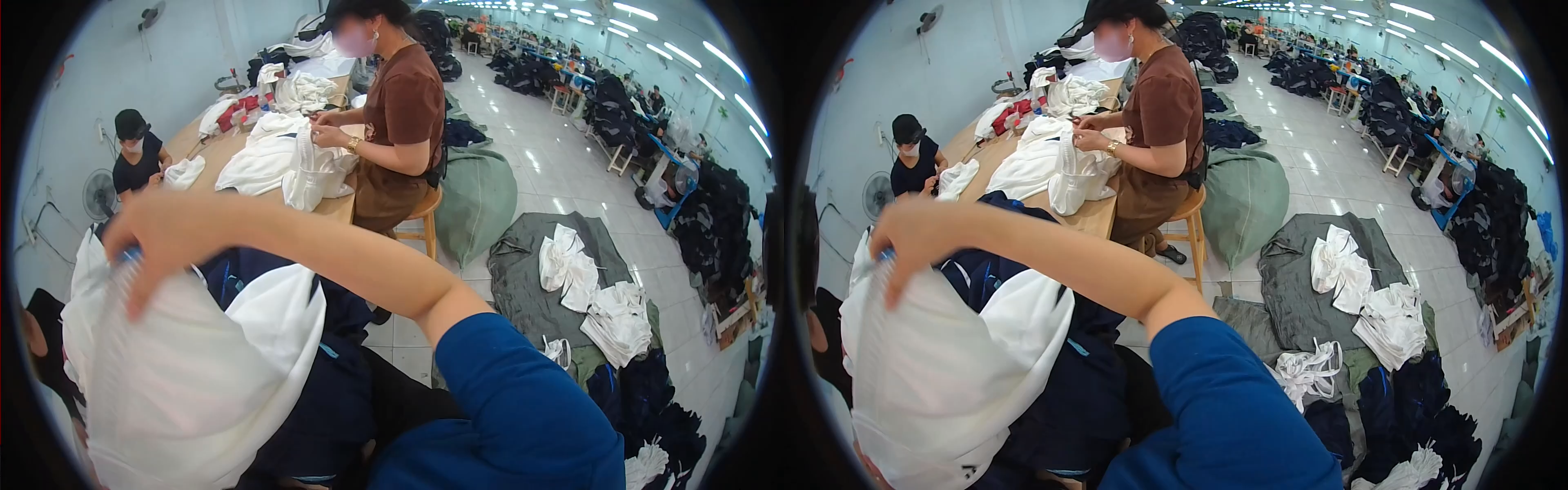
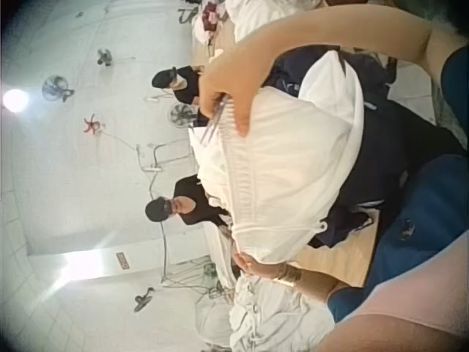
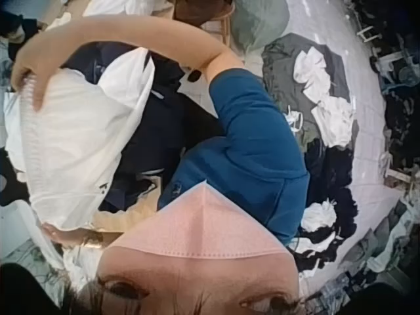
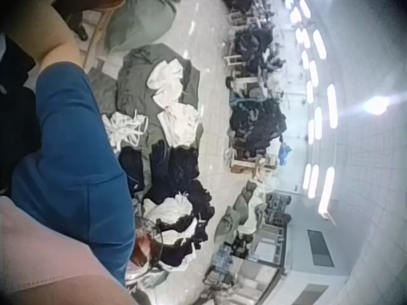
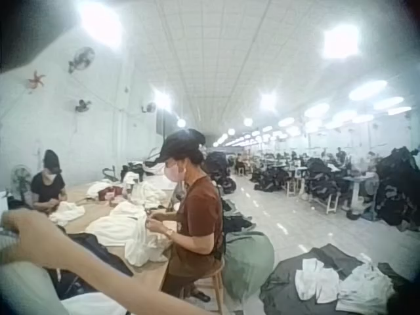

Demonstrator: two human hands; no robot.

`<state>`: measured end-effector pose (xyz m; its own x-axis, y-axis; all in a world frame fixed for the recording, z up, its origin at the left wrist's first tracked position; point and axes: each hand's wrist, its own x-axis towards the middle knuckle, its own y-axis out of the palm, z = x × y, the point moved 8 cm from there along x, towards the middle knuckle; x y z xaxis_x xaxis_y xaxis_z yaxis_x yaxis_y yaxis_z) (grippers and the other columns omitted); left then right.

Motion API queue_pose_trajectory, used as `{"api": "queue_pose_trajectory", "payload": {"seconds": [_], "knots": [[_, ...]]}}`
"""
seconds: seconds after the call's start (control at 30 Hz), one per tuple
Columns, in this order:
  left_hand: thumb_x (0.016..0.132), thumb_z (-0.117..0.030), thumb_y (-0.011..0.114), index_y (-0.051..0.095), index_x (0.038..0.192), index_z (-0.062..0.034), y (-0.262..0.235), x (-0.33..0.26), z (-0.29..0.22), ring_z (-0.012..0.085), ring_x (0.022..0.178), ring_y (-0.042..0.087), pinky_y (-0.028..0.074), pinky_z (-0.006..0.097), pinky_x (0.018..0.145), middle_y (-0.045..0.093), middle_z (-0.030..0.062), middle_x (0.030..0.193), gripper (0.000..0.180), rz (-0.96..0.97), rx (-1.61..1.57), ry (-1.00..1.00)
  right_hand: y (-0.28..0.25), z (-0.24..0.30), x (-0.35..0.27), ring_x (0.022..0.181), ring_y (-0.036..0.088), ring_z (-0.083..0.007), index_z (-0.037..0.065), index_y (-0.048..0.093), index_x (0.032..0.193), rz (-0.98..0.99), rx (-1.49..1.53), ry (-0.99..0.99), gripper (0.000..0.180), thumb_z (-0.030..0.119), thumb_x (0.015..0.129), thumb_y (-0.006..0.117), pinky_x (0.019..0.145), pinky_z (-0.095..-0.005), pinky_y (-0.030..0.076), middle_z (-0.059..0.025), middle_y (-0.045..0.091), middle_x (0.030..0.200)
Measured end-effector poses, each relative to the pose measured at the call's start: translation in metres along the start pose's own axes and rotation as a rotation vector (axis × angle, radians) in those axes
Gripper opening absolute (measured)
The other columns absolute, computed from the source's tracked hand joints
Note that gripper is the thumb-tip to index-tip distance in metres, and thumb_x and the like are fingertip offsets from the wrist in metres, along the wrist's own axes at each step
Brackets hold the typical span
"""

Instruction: Trimming loose threads and excess fabric from manufactured shorts and jackets using hand clippers.

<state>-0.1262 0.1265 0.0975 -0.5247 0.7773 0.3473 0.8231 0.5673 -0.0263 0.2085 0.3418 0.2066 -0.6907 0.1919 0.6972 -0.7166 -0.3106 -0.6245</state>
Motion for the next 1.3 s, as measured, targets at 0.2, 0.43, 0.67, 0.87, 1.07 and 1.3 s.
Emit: {"api": "queue_pose_trajectory", "payload": {"seconds": [0.2, 0.43, 0.67, 0.87, 1.07, 1.3], "knots": [[0.094, -0.018, 0.047, 0.044, 0.078, -0.0044, 0.017, 0.03, 0.028, 0.0076, 0.073, 0.035, 0.03, 0.021, 0.066, 0.037, -0.0017, 0.073, 0.021, 0.185, 0.575, 0.282, 0.046, -0.046, 0.059, 0.082, 0.063, -0.0278, 0.011, 0.068, 0.09, 0.003, -0.545, -0.076, 0.047, 0.048, 0.063, 0.072, 0.067, -0.0401, 0.048, -0.0084, 0.065, 0.082], [0.072, 0.0, 0.067, 0.061, 0.088, -0.0031, 0.088, -0.074, 0.088, 0.0314, 0.087, 0.059, 0.047, 0.037, 0.078, 0.062, 0.0127, 0.091, 0.018, 0.126, 1.013, 0.421, 0.122, -0.097, -0.079, 0.086, 0.064, -0.0236, 0.011, 0.063, 0.094, -0.015, -0.385, 0.001, 0.025, 0.012, 0.069, 0.068, 0.068, -0.0331, 0.051, -0.0056, 0.062, 0.103], [0.064, 0.005, 0.067, 0.065, 0.09, -0.0103, 0.097, -0.14, 0.113, 0.0237, 0.077, 0.053, 0.041, 0.035, 0.069, 0.057, 0.004, 0.084, 0.03, -0.025, 0.978, 0.508, 0.118, -0.065, -0.153, 0.072, 0.062, -0.019, 0.005, 0.066, 0.092, -0.087, -0.222, 0.119, 0.037, -0.013, 0.06, 0.058, 0.06, -0.025, 0.049, -0.0053, 0.065, 0.095], [0.068, 0.003, 0.067, 0.064, 0.095, -0.0105, 0.102, -0.152, 0.122, 0.0237, 0.087, 0.052, 0.041, 0.033, 0.073, 0.058, 0.0049, 0.094, 0.031, -0.097, 0.982, 0.433, 0.114, -0.052, -0.157, 0.082, 0.064, -0.021, 0.004, 0.066, 0.095, -0.061, -0.294, 0.078, 0.039, -0.014, 0.061, 0.058, 0.067, -0.0241, 0.05, -0.0083, 0.065, 0.101], [0.074, 0.003, 0.064, 0.059, 0.104, -0.0052, 0.099, -0.158, 0.094, 0.0281, 0.095, 0.053, 0.042, 0.036, 0.084, 0.059, 0.011, 0.103, 0.032, -0.215, 0.816, 0.284, 0.061, -0.056, -0.201, 0.079, 0.059, -0.0122, 0.004, 0.065, 0.094, -0.254, -0.391, 0.391, 0.022, -0.005, 0.074, 0.062, 0.062, -0.0222, 0.045, -0.0063, 0.064, 0.1], [0.073, 0.004, 0.064, 0.061, 0.104, -0.0046, 0.128, -0.131, 0.066, 0.0266, 0.094, 0.055, 0.045, 0.034, 0.082, 0.06, 0.0118, 0.102, 0.032, -0.089, 0.639, 0.254, 0.051, -0.102, -0.33, 0.087, 0.054, -0.0101, 0.002, 0.063, 0.1, -0.457, -0.122, 0.957, 0.017, 0.011, 0.086, 0.062, 0.079, -0.0227, 0.041, -0.0029, 0.061, 0.096]]}}
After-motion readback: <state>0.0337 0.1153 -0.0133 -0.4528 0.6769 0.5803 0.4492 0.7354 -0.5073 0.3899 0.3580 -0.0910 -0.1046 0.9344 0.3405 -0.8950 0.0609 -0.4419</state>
